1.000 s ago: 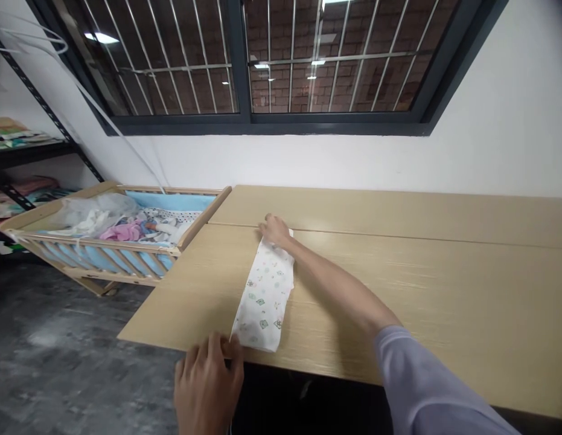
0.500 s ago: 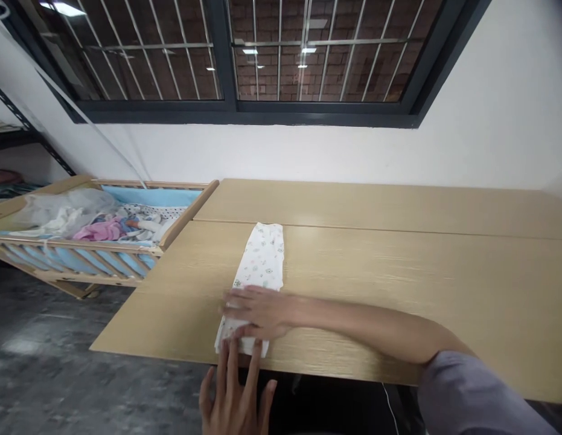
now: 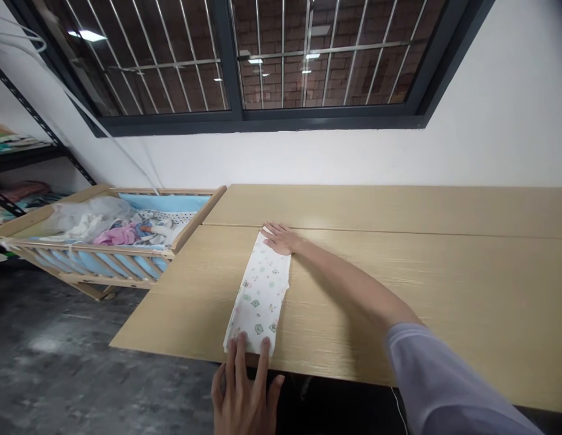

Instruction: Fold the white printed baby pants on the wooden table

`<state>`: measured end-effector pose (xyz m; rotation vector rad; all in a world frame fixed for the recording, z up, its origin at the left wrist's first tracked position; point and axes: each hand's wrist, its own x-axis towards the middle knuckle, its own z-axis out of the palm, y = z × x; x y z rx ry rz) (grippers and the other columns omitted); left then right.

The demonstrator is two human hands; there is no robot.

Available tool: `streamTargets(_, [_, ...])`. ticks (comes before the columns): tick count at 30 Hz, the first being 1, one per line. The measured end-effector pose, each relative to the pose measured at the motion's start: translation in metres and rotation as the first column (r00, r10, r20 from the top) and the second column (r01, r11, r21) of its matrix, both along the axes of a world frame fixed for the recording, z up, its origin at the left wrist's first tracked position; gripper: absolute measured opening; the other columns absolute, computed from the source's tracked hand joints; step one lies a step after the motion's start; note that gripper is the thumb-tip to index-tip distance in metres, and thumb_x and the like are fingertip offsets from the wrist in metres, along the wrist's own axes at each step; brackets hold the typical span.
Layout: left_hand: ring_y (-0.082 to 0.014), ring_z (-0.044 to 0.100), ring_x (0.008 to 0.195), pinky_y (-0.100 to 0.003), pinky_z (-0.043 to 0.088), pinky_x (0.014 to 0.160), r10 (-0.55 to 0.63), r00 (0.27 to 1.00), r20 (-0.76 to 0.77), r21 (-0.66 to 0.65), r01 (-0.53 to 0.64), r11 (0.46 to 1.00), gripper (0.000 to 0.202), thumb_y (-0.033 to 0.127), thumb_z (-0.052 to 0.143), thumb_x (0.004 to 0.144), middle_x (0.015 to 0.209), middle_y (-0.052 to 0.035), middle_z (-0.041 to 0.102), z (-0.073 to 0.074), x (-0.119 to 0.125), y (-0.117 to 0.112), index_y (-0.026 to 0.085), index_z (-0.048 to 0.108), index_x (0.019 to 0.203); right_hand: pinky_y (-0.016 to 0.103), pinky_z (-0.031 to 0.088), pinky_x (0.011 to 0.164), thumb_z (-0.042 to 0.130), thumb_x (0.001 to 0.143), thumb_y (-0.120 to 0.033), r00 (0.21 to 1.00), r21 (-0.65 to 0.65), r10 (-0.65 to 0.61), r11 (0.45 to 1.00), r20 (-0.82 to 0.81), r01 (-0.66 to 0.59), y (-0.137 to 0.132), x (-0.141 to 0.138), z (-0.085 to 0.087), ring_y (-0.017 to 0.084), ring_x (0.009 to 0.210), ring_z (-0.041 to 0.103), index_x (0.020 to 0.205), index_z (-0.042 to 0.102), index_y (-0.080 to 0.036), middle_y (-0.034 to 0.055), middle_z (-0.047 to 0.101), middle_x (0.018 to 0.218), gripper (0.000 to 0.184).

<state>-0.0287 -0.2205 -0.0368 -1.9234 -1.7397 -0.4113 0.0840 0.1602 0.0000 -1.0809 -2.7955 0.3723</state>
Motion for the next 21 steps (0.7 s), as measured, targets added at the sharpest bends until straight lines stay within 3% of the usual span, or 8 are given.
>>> streamTargets(3, [-0.0346, 0.058, 0.127, -0.048, 0.038, 0.097, 0.016, 0.992, 0.124, -0.007, -0.015, 1.0, 0.047, 0.036, 0.056, 0.094, 0.142, -0.0163, 0.059, 0.006, -0.002, 0.003, 0.026, 0.056, 0.14, 0.051, 0.006, 0.125, 0.031, 0.105, -0.045, 0.995, 0.065, 0.011, 0.998, -0.104, -0.004, -0.025, 0.0, 0.005, 0.03, 0.156, 0.006, 0.159, 0.026, -0.013, 0.015, 0.013, 0.168, 0.063])
streamTargets(6, [-0.0276, 0.064, 0.116, -0.045, 0.035, 0.098, 0.016, 0.975, 0.223, -0.019, -0.012, 1.0, 0.035, 0.034, 0.053, 0.098, 0.13, -0.0115, 0.068, 0.015, -0.02, 0.011, 0.025, 0.06, 0.131, 0.055, 0.022, 0.121, 0.037, 0.104, -0.044, 0.965, 0.088, 0.053, 0.996, -0.255, -0.032, -0.075, 0.005, 0.017, 0.033, 0.151, 0.024, 0.154, 0.036, -0.011, 0.0213, 0.029, 0.162, 0.06])
streamTargets(8, [-0.0244, 0.065, 0.113, -0.041, 0.035, 0.098, -0.073, 0.969, 0.238, -0.007, 0.077, 0.997, 0.029, 0.031, 0.054, 0.098, 0.128, -0.0089, 0.07, 0.022, -0.039, 0.018, 0.026, 0.062, 0.125, 0.05, 0.038, 0.112, 0.041, 0.104, -0.042, 0.94, 0.075, 0.171, 0.985, -0.297, -0.155, -0.118, 0.015, 0.027, 0.03, 0.136, 0.046, 0.144, 0.049, -0.014, 0.019, 0.049, 0.147, 0.05])
streamTargets(10, [-0.0226, 0.065, 0.116, -0.038, 0.036, 0.098, -0.209, 0.952, 0.223, -0.005, 0.215, 0.977, 0.029, 0.028, 0.056, 0.097, 0.13, -0.0077, 0.069, 0.027, -0.058, 0.025, 0.026, 0.062, 0.125, 0.042, 0.049, 0.1, 0.039, 0.105, -0.04, 0.899, -0.005, 0.352, 0.931, -0.262, -0.366, -0.163, 0.029, 0.035, 0.024, 0.119, 0.06, 0.138, 0.056, -0.018, 0.0139, 0.061, 0.133, 0.044])
streamTargets(13, [-0.0208, 0.064, 0.12, -0.033, 0.04, 0.099, -0.377, 0.908, 0.183, -0.055, 0.393, 0.918, 0.036, 0.027, 0.06, 0.094, 0.132, -0.0075, 0.068, 0.029, -0.072, 0.031, 0.024, 0.06, 0.13, 0.039, 0.048, 0.103, 0.043, 0.103, -0.041, 0.823, -0.01, 0.52, 0.844, -0.229, -0.536, -0.22, 0.055, 0.035, 0.022, 0.121, 0.06, 0.14, 0.056, -0.019, 0.0119, 0.065, 0.132, 0.045])
streamTargets(17, [-0.0198, 0.066, 0.115, -0.032, 0.045, 0.098, -0.473, 0.868, 0.151, -0.061, 0.485, 0.872, 0.034, 0.021, 0.059, 0.095, 0.128, -0.0073, 0.071, 0.026, -0.067, 0.028, 0.024, 0.063, 0.128, 0.042, 0.044, 0.11, 0.055, 0.095, -0.053, 0.873, 0.09, 0.432, 0.902, -0.228, -0.423, -0.269, 0.089, 0.011, 0.027, 0.131, 0.054, 0.147, 0.048, -0.015, 0.0161, 0.061, 0.139, 0.064])
streamTargets(21, [-0.0156, 0.067, 0.113, -0.027, 0.048, 0.097, -0.617, 0.782, 0.088, -0.125, 0.624, 0.772, 0.041, 0.012, 0.036, 0.102, 0.126, -0.0042, 0.072, 0.029, -0.058, 0.021, 0.025, 0.062, 0.132, 0.046, 0.05, 0.105, 0.051, 0.098, -0.022, 0.904, 0.247, 0.349, 0.925, -0.248, -0.289, -0.295, 0.108, -0.013, 0.029, 0.119, 0.062, 0.145, 0.05, -0.016, 0.0151, 0.068, 0.127, 0.048])
